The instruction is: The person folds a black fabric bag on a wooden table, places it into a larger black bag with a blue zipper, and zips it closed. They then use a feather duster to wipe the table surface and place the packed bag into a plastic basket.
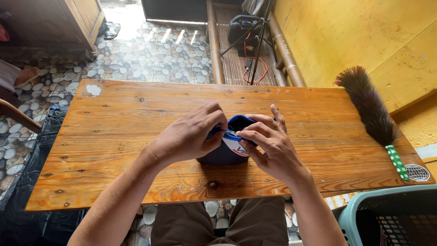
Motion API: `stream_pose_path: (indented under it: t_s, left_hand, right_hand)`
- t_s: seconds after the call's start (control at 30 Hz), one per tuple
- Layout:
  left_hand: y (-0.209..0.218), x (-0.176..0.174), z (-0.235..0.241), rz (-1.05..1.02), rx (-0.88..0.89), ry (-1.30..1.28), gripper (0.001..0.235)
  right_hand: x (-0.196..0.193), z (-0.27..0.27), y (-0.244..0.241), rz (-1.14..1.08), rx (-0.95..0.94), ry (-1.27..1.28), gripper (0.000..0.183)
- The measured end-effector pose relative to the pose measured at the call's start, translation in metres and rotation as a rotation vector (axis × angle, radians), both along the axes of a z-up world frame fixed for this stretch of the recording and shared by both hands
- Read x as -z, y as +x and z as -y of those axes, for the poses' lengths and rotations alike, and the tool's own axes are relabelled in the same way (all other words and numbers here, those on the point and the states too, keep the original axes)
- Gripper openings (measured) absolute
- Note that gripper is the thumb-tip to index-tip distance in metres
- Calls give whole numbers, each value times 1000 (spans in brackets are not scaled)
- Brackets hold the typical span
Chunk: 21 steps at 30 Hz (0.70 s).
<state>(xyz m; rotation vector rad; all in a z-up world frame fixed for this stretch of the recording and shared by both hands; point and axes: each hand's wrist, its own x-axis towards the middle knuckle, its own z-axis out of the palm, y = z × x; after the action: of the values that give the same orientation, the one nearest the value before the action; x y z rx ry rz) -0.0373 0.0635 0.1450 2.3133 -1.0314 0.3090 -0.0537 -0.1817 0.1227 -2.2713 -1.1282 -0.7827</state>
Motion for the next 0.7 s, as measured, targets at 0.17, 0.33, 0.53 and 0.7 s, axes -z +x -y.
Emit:
stream_pose_path:
  t_s: [0.17, 0.33, 0.53, 0.7]
  left_hand:
    - [-2, -11, 2, -35, 63, -30, 24]
    - [2, -2, 4, 27, 64, 43, 10]
    - [7, -16, 5, -106, 65, 210, 13]
    - [9, -11, 2, 78, 59, 315, 10]
  right_hand:
    - [-2, -1, -1, -28, 4, -24, 8]
    - [-4, 0, -1, -47, -8, -48, 8]
    - [-4, 0, -2, -63, -27, -7, 9]
    - [-2, 1, -2, -75, -20, -2, 10]
